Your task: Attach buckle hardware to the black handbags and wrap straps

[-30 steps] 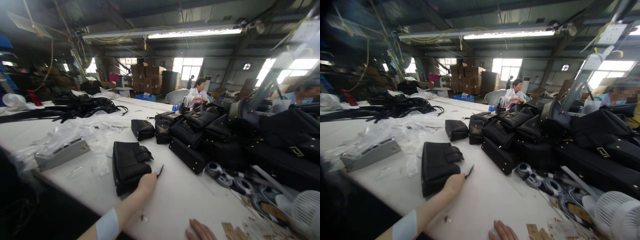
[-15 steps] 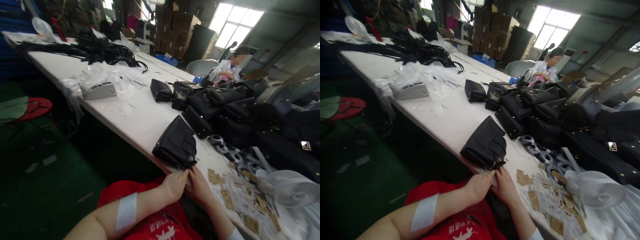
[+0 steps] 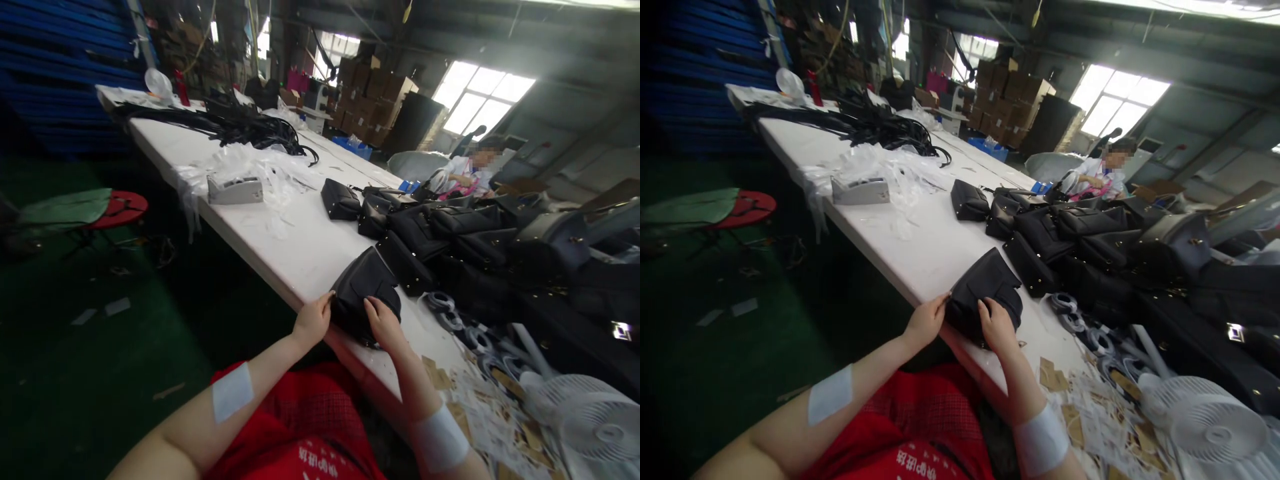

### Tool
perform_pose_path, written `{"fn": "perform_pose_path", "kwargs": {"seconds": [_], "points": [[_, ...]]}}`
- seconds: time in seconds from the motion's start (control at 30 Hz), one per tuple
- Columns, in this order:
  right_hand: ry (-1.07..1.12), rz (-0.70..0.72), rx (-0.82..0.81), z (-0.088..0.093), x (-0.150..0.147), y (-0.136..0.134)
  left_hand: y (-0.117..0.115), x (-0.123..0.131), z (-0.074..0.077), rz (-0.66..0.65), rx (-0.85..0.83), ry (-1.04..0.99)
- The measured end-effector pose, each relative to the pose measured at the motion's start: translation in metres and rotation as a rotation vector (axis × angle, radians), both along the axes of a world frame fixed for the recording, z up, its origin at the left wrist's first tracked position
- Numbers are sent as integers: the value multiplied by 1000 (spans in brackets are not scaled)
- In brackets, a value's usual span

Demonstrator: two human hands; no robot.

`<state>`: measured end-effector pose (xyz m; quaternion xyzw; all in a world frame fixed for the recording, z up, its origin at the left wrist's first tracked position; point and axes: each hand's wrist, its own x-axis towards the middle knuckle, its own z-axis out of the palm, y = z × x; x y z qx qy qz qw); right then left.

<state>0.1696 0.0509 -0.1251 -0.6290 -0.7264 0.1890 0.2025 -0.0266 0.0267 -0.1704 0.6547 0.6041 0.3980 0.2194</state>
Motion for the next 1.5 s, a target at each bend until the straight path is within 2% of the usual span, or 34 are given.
{"fn": "perform_pose_path", "kwargs": {"seconds": [0.1, 0.17, 0.27, 0.33, 0.37, 0.47, 0.53, 0.6, 0.7, 0.8, 0.9, 1.1, 1.5], "points": [[-18, 34, -52, 4, 1, -8, -23, 20, -3, -70, -22, 46], [-66, -4, -96, 11, 7, -15, -46, 32, -6, -155, -47, 104], [-278, -102, -181, 26, 14, -27, -76, 46, -11, -397, -60, 154], [-435, -122, -178, 34, 15, -37, -88, 52, -14, -539, -63, 107], [-487, -111, -148, 37, 13, -43, -91, 53, -14, -569, -73, 67], [-569, -57, -69, 40, 5, -58, -87, 49, -15, -493, -122, -53], [-572, -34, -109, 36, 3, -59, -80, 43, -14, -416, -129, -95], [-502, 14, -215, 28, 7, -52, -73, 40, -13, -385, -109, -118], [-218, 158, -365, 11, 21, -35, -68, 42, -8, -389, -75, -138], [143, 235, -412, -7, 36, -25, -68, 52, -3, -414, -47, -119], [336, 225, -417, -22, 44, -24, -69, 64, -3, -424, -27, -83], [475, 193, -421, -35, 46, -27, -65, 75, -7, -389, -33, -83], [595, 177, -455, -37, 49, -26, -62, 75, -4, -517, -63, -104]]}}
